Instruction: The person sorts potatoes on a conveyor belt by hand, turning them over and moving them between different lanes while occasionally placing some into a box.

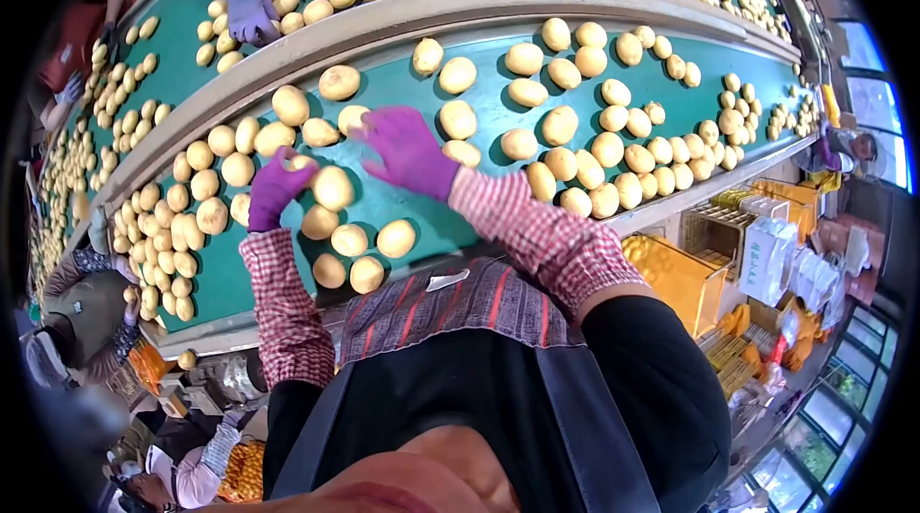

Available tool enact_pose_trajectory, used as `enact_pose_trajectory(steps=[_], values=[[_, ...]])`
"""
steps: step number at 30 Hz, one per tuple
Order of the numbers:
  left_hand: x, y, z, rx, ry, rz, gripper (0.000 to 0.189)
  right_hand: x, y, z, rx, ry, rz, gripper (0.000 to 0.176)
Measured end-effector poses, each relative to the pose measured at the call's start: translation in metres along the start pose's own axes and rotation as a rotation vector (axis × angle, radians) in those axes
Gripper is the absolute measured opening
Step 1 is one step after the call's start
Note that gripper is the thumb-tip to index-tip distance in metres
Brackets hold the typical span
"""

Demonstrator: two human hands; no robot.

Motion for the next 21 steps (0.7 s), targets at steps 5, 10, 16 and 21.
enact_pose_trajectory(steps=[5,10,16,21], values=[[0.033,-0.031,0.082,-0.049,0.949,0.21,0.051,0.035,0.079,0.043,-0.103,0.371,-0.319,0.027],[-0.006,-0.099,0.126,0.017,-0.235,0.386,0.068,0.134,0.108,0.106,-0.053,0.28,-0.276,0.029],[-0.092,-0.1,0.167,0.121,-0.274,0.396,0.068,0.182,0.135,0.143,-0.158,0.127,-0.238,0.032],[-0.131,-0.013,0.249,-0.276,0.214,0.039,0.056,0.183,0.107,0.109,-0.126,-0.064,-0.265,0.034]])
Point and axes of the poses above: each hand's wrist, its own y-axis away from the middle knuckle, its own x-axis out of the back of the hand, z = x × y, the point moved 10 cm from there along -y, towards the middle knuckle, and after that the axes turned 4 degrees about z, right-handed, at the moved point
